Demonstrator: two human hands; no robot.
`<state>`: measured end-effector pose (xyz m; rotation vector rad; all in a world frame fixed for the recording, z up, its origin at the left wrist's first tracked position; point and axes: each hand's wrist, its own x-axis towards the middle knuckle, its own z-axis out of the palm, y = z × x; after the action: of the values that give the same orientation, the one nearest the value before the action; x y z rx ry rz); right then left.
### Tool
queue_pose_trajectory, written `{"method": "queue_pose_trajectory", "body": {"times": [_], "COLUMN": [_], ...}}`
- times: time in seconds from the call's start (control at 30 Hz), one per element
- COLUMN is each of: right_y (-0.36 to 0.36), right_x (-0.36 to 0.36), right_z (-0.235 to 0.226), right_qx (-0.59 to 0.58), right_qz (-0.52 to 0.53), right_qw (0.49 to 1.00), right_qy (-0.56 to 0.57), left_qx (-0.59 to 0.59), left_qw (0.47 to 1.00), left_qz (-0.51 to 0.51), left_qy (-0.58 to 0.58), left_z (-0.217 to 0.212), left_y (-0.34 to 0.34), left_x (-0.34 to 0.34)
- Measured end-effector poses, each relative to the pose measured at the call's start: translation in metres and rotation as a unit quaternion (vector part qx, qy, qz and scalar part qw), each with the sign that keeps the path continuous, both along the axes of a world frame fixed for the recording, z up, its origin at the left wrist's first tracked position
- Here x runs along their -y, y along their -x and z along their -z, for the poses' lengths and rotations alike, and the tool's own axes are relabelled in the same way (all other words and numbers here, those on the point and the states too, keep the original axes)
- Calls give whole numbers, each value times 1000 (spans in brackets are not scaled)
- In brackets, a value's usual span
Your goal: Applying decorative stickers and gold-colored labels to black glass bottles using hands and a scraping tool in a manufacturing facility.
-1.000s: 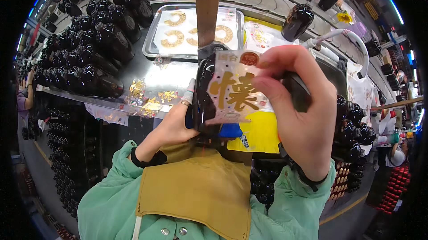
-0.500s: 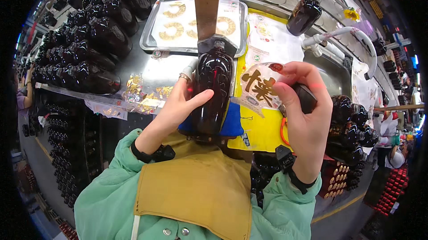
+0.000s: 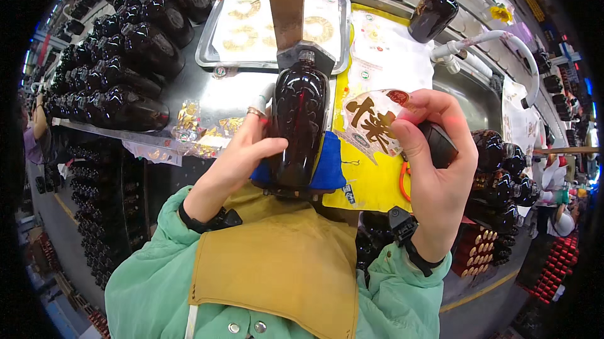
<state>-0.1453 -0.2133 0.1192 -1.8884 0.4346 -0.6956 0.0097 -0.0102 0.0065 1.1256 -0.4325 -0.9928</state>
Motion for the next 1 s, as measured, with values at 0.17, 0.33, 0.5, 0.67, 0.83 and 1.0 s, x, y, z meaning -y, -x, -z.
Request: {"method": "queue_pose_trajectory", "body": {"times": [0.17,0.33,0.5,0.67,0.83,1.0], "right_y": [0,1,0,0,1,3], "right_x": [-3,-4,-3,-3,-6,-9], "right_z": [3,7,9,11,8,7], "right_qx": [12,27,40,43,38,41], "right_qz": [-5,4,1,8,7,4], "right_qw": [1000,999,999,998,998,998], "right_qy": [-1,-35,-32,-42,-45,-52], "left_qx": [-26,27,56,60,56,34], "left_qw": [999,998,996,996,996,997], "left_qz": [-23,-55,-63,-62,-67,-62], "left_qy": [-17,-31,-19,-28,-24,-15], "left_z": [2,5,10,13,7,3], "left_y": [5,10,11,11,13,14], "left_x": [8,11,13,13,14,14]}}
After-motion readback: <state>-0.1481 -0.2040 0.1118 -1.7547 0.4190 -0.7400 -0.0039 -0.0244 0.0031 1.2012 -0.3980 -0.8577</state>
